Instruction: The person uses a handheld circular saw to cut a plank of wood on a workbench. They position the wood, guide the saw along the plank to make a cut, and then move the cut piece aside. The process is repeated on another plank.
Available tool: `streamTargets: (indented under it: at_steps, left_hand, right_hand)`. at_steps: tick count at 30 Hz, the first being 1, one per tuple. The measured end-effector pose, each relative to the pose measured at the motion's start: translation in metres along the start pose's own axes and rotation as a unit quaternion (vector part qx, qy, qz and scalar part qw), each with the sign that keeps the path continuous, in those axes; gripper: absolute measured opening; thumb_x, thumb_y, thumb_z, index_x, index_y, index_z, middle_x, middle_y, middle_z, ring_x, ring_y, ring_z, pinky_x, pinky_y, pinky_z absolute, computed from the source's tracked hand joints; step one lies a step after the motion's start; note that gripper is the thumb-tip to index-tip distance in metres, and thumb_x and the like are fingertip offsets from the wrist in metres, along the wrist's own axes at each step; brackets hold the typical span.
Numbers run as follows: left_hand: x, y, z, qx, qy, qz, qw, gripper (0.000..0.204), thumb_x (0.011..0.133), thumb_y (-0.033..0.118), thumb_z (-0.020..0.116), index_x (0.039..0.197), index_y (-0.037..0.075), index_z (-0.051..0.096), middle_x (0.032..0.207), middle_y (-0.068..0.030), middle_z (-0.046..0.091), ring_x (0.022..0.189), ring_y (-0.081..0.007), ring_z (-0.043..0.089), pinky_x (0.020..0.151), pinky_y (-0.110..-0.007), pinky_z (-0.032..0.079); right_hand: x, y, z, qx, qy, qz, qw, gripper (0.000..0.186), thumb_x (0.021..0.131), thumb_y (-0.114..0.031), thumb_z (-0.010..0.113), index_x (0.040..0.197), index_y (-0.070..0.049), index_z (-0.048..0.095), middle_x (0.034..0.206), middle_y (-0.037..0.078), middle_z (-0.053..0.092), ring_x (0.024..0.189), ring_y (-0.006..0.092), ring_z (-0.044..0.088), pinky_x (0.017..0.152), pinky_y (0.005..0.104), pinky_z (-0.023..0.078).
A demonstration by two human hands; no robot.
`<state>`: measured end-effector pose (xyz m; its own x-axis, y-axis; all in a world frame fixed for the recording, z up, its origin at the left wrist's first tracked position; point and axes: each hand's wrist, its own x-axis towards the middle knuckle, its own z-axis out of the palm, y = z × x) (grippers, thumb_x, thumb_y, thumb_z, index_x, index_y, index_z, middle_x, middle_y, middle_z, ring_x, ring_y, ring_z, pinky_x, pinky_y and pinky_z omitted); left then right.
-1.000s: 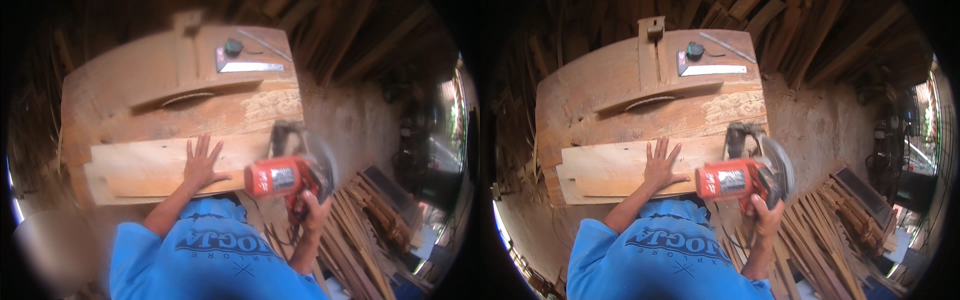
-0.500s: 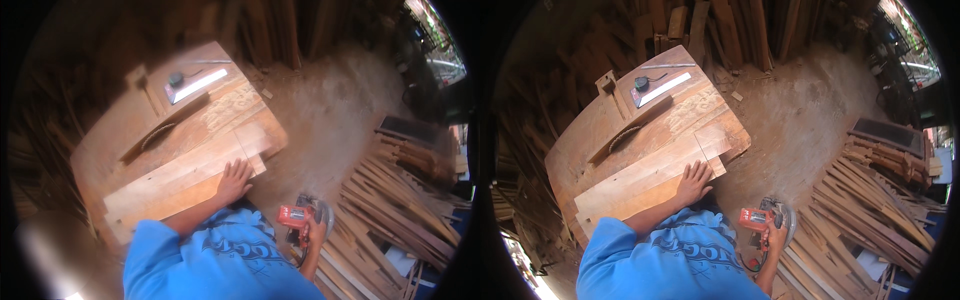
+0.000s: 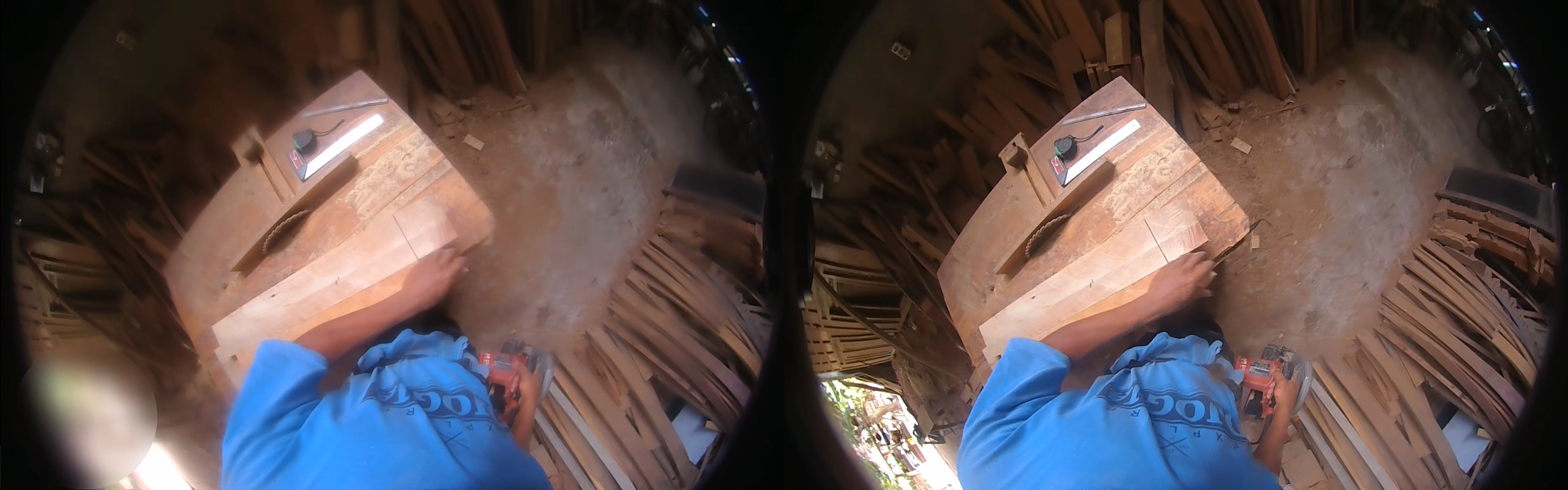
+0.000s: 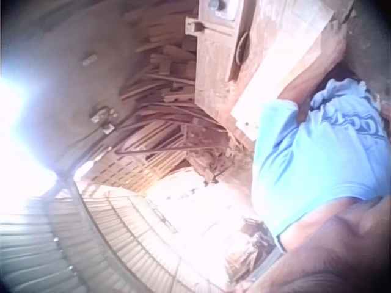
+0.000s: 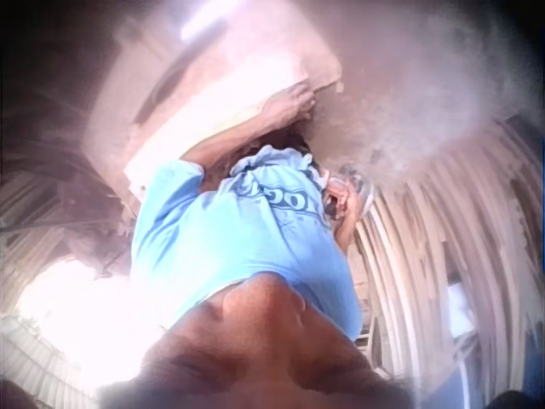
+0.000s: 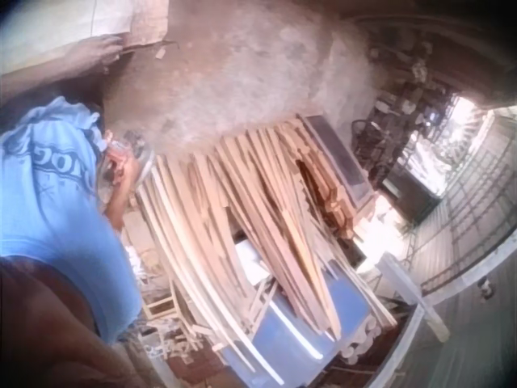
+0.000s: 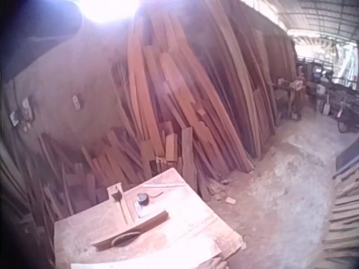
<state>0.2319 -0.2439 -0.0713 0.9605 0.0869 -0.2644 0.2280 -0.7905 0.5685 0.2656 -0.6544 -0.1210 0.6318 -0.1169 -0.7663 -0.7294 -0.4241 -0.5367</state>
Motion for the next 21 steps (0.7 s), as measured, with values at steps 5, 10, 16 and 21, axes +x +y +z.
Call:
streamTargets:
  at_steps: [5,10,16,21]
  left_hand:
    - [0.018,0.061,0.022,0.019,0.101,0.192,0.976,0.095,0.090,0.050,0.075,0.168,0.022,0.029,0.170,-0.0207,0.029,0.158,-0.0417,0.027,0.126,-0.061,0.028]
    - [-0.038,0.002,0.048,0.096,0.132,0.021,0.986,0.067,0.090,0.045,0.077,0.145,0.014,0.055,0.160,-0.0175,0.044,0.154,-0.0393,0.033,0.125,-0.059,0.028]
    - [-0.073,-0.063,0.055,0.203,0.196,0.046,0.958,0.047,0.093,0.038,0.074,0.134,0.019,0.061,0.146,-0.0004,0.057,0.141,-0.0242,0.048,0.123,-0.054,0.030]
    - [-0.096,-0.070,0.054,0.221,0.215,0.045,0.950,0.043,0.094,0.041,0.071,0.132,0.023,0.062,0.142,0.0033,0.059,0.134,-0.0224,0.052,0.124,-0.053,0.028]
  right_hand:
    - [0.014,-0.014,0.007,0.015,-0.028,-0.005,0.999,0.023,0.087,-0.018,0.077,0.091,0.000,0.063,0.058,0.006,0.057,0.039,0.0174,0.055,0.035,0.0333,0.043]
    - [0.021,-0.028,0.014,-0.040,-0.034,-0.038,0.998,0.028,0.088,-0.022,0.074,0.082,0.001,0.059,0.059,0.007,0.058,0.040,0.0178,0.055,0.036,0.0351,0.044]
    - [0.017,-0.054,0.024,-0.083,-0.044,-0.053,0.994,0.027,0.089,-0.024,0.073,0.086,0.000,0.060,0.058,0.005,0.056,0.043,0.0161,0.056,0.037,0.0339,0.044]
    - [-0.026,-0.102,0.036,-0.071,-0.074,-0.116,0.988,0.024,0.093,-0.023,0.074,0.099,-0.002,0.064,0.059,0.003,0.056,0.042,0.0132,0.053,0.038,0.0314,0.043]
